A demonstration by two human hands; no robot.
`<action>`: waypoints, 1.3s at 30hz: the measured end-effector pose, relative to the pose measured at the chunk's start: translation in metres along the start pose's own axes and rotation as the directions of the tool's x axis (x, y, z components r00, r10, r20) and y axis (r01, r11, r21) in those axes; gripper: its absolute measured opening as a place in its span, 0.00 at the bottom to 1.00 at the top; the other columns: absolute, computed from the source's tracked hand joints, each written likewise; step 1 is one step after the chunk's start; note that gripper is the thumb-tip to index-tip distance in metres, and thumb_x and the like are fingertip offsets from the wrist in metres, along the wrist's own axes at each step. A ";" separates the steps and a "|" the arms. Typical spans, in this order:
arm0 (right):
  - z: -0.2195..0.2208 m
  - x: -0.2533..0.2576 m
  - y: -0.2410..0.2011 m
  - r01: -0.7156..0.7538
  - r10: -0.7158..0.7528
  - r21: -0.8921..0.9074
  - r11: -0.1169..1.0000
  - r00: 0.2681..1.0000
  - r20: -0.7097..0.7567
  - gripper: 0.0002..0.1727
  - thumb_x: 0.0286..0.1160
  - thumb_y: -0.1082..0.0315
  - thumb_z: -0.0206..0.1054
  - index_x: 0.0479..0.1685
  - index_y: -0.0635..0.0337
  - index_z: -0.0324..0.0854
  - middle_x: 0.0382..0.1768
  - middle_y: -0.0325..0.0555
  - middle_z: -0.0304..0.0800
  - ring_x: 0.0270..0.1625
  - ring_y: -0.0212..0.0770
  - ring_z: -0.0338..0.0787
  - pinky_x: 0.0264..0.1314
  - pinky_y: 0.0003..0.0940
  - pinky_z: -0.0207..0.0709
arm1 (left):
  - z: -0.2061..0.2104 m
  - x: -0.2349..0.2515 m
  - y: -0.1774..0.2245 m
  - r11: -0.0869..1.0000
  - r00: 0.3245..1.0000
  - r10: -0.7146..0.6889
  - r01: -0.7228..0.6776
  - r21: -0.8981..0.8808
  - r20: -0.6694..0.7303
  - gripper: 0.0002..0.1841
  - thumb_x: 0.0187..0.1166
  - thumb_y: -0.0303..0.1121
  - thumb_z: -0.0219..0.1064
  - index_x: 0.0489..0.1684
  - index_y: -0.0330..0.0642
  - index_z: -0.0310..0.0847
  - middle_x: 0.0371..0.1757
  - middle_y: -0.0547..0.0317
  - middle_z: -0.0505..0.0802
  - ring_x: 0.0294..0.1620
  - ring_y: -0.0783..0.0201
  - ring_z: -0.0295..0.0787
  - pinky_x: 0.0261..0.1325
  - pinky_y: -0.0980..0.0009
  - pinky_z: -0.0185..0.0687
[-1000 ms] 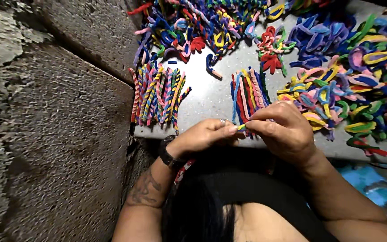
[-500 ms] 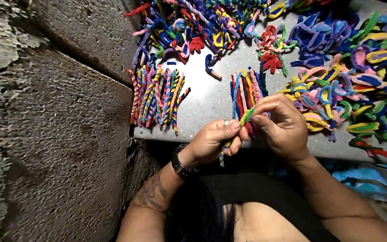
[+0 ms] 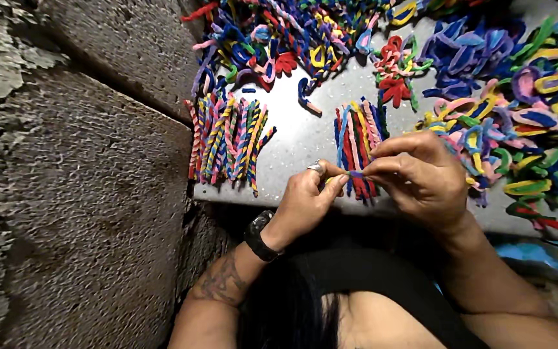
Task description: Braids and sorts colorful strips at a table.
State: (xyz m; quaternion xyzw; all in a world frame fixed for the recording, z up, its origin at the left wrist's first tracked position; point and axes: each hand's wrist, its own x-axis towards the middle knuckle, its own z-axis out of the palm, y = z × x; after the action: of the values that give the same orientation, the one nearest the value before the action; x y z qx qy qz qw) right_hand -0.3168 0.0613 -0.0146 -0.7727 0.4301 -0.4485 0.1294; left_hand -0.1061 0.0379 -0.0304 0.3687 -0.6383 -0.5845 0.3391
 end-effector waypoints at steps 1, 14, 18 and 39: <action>0.000 -0.001 -0.002 0.009 -0.009 -0.038 0.999 1.000 -0.004 0.07 0.82 0.66 0.69 0.42 0.58 0.90 0.53 0.50 0.89 0.58 0.42 0.83 0.62 0.39 0.72 | 0.001 0.001 0.000 0.996 0.998 0.049 -0.046 0.075 -0.042 0.05 0.83 0.27 0.65 0.45 0.34 0.84 0.31 0.62 0.90 0.26 0.77 0.83 0.32 0.81 0.82; 0.003 -0.002 0.005 -0.192 0.192 0.043 0.980 0.981 0.007 0.10 0.81 0.63 0.67 0.39 0.58 0.88 0.55 0.46 0.85 0.64 0.35 0.81 0.71 0.32 0.70 | -0.007 0.002 0.005 0.975 0.975 0.199 -0.207 0.079 0.096 0.03 0.74 0.20 0.72 0.39 0.29 0.89 0.37 0.57 0.90 0.35 0.76 0.86 0.42 0.81 0.86; 0.004 -0.002 0.004 -0.279 0.278 0.104 0.955 0.960 0.021 0.08 0.80 0.64 0.68 0.40 0.59 0.87 0.55 0.43 0.84 0.63 0.28 0.81 0.67 0.21 0.74 | -0.007 0.001 0.006 0.988 0.985 0.154 -0.155 0.002 0.081 0.03 0.74 0.20 0.71 0.39 0.30 0.88 0.36 0.58 0.90 0.34 0.77 0.85 0.40 0.81 0.85; 0.003 -0.001 0.003 -0.293 0.281 0.136 0.946 0.954 0.101 0.08 0.82 0.65 0.64 0.41 0.59 0.85 0.54 0.41 0.83 0.61 0.26 0.82 0.66 0.19 0.76 | -0.005 -0.004 0.005 0.924 0.999 -0.014 0.030 -0.382 0.046 0.04 0.80 0.20 0.65 0.43 0.39 0.84 0.33 0.66 0.92 0.31 0.77 0.87 0.38 0.80 0.86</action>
State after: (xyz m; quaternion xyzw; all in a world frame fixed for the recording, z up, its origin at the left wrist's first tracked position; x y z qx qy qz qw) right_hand -0.3161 0.0596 -0.0186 -0.7072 0.4976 -0.4247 0.2680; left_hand -0.0998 0.0392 -0.0254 0.2901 -0.5148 -0.7092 0.3845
